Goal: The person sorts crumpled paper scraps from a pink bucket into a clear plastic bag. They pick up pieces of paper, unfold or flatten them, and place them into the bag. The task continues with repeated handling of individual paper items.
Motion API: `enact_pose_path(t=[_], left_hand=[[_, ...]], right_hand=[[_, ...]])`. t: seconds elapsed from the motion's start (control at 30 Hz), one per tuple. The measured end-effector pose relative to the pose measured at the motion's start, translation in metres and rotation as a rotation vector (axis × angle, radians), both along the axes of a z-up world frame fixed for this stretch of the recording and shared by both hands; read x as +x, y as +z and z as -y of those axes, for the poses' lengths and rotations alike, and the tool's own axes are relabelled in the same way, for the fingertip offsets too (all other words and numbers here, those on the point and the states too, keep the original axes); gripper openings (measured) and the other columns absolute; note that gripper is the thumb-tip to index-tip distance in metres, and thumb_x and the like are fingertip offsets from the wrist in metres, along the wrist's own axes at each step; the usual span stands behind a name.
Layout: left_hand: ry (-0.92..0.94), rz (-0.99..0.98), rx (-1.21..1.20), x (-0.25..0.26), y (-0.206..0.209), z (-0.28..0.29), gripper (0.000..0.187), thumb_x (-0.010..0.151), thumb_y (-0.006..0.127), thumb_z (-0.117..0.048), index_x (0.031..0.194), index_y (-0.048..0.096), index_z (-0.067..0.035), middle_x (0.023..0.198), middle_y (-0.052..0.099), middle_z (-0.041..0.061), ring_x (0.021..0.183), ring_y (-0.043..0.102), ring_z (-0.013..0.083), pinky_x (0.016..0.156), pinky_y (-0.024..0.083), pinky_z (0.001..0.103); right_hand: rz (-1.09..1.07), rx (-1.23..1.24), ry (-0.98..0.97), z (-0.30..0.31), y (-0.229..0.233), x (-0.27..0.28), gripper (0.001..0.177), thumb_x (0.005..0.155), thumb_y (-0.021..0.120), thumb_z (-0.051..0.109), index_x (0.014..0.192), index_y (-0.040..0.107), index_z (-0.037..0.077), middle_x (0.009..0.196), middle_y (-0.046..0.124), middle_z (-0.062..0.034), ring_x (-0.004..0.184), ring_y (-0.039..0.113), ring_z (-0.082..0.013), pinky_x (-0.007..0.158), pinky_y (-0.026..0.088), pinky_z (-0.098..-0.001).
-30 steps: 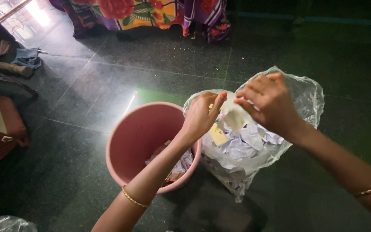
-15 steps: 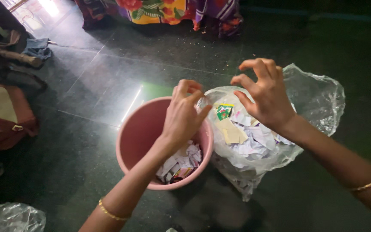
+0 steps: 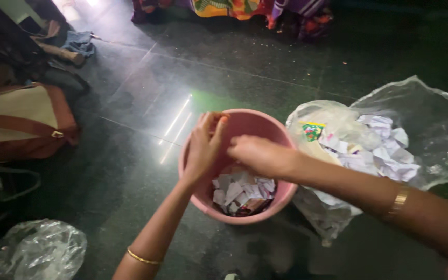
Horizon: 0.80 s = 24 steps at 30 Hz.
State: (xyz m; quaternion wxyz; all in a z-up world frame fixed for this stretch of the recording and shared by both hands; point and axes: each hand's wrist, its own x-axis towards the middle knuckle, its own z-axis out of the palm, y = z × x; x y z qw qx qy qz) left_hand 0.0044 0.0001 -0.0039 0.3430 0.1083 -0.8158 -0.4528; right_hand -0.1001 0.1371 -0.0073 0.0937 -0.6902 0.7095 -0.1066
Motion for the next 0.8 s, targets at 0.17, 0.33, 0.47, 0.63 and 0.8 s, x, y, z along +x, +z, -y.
enact_pose_path(t=[0.17,0.33,0.47,0.63,0.8], left_hand=[[-0.034,0.016,-0.026,0.012,-0.012,0.003,0.023,0.105,0.055,-0.019,0.11,0.068,0.0,0.103,0.069,0.015,0.088,0.069,0.0257,0.078,0.056,0.036],[-0.041,-0.001,-0.007,0.018,-0.02,0.001,0.023,0.106,0.054,-0.02,0.11,0.067,0.0,0.104,0.068,0.015,0.089,0.068,0.027,0.078,0.055,0.037],[-0.041,-0.051,-0.044,0.023,-0.028,0.0,0.023,0.106,0.055,-0.019,0.109,0.067,0.0,0.101,0.066,0.016,0.091,0.068,0.0301,0.079,0.054,0.039],[-0.053,-0.09,-0.095,0.025,-0.029,0.005,0.022,0.108,0.054,-0.019,0.11,0.065,0.0,0.102,0.066,0.016,0.096,0.066,0.0324,0.081,0.053,0.041],[-0.103,-0.028,0.055,0.026,-0.027,0.001,0.026,0.107,0.054,-0.023,0.109,0.066,0.0,0.101,0.066,0.014,0.088,0.068,0.0265,0.074,0.054,0.036]], right_hand=[[-0.299,0.658,0.127,0.071,-0.123,0.021,0.068,0.071,0.087,0.02,0.135,0.064,0.015,0.133,0.068,-0.009,0.122,0.065,-0.0319,0.095,0.056,-0.0492],[-0.389,0.746,0.107,0.108,-0.185,0.025,0.1,0.06,0.095,0.042,0.147,0.053,0.017,0.146,0.054,-0.0141,0.138,0.046,-0.0343,0.112,0.038,-0.0476],[-0.578,0.668,0.086,0.124,-0.19,0.032,0.104,0.058,0.094,0.05,0.145,0.053,0.011,0.144,0.055,-0.0151,0.138,0.042,-0.0337,0.115,0.031,-0.0423],[-0.563,0.643,0.099,0.135,-0.212,0.033,0.093,0.061,0.091,0.046,0.14,0.056,0.011,0.14,0.056,-0.0151,0.133,0.046,-0.0334,0.11,0.035,-0.0426],[-0.514,0.653,0.124,0.125,-0.245,0.033,0.082,0.064,0.088,0.043,0.135,0.059,0.012,0.137,0.058,-0.0151,0.129,0.049,-0.0332,0.105,0.038,-0.0429]])
